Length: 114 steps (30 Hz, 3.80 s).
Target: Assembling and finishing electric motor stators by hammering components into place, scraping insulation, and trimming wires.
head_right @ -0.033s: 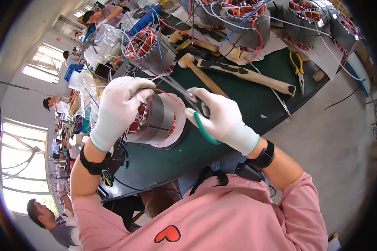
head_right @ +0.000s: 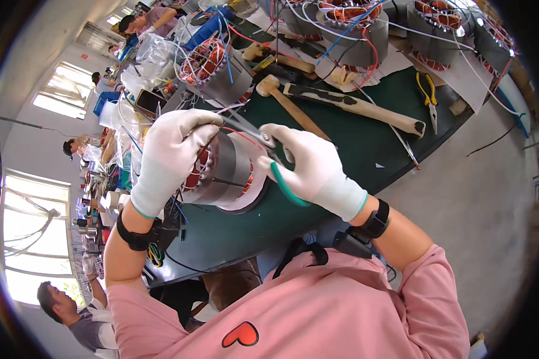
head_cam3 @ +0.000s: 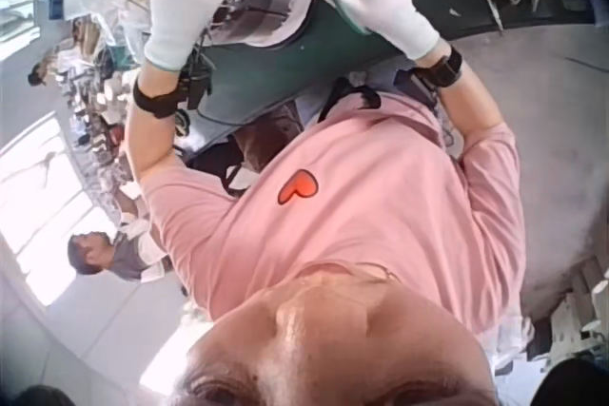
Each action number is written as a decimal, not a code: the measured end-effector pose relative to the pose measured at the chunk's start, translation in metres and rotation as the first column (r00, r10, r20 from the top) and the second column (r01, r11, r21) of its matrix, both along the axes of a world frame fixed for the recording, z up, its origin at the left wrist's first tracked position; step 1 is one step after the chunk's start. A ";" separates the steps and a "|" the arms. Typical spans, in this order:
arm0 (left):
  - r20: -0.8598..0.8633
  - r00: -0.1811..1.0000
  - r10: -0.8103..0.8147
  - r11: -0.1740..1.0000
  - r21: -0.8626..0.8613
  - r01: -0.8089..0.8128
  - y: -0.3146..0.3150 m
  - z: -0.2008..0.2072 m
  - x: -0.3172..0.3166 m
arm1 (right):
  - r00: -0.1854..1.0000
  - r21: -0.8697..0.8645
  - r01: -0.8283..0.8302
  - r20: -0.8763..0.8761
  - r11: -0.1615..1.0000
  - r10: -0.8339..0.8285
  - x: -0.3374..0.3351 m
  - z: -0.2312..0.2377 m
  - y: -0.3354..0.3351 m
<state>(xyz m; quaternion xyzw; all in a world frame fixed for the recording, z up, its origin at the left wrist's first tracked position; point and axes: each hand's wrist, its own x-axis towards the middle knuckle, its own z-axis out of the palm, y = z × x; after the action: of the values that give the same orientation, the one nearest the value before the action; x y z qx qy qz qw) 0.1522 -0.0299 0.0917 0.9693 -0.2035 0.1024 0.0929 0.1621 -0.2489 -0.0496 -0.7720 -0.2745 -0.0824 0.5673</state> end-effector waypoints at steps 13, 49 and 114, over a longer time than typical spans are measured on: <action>-0.295 0.946 0.137 0.836 -0.478 -0.270 0.000 -0.005 -0.010 | 0.915 -0.072 0.132 0.391 0.989 -0.094 0.027 0.020 0.027; 0.219 0.974 -0.048 0.970 -0.222 0.098 -0.002 -0.011 -0.025 | 0.996 -0.099 0.019 -0.081 0.995 -0.027 0.024 0.026 -0.014; -0.555 0.830 -0.061 0.845 -0.471 -0.253 -0.056 0.032 -0.022 | 0.952 0.028 0.069 0.296 0.997 -0.074 0.014 0.033 -0.022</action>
<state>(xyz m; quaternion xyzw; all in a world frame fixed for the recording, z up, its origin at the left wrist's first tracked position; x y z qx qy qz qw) 0.1302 -0.0862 0.1232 0.9032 -0.0810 -0.1237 0.4031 0.1757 -0.2710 -0.0162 -0.7554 -0.3279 -0.2203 0.5228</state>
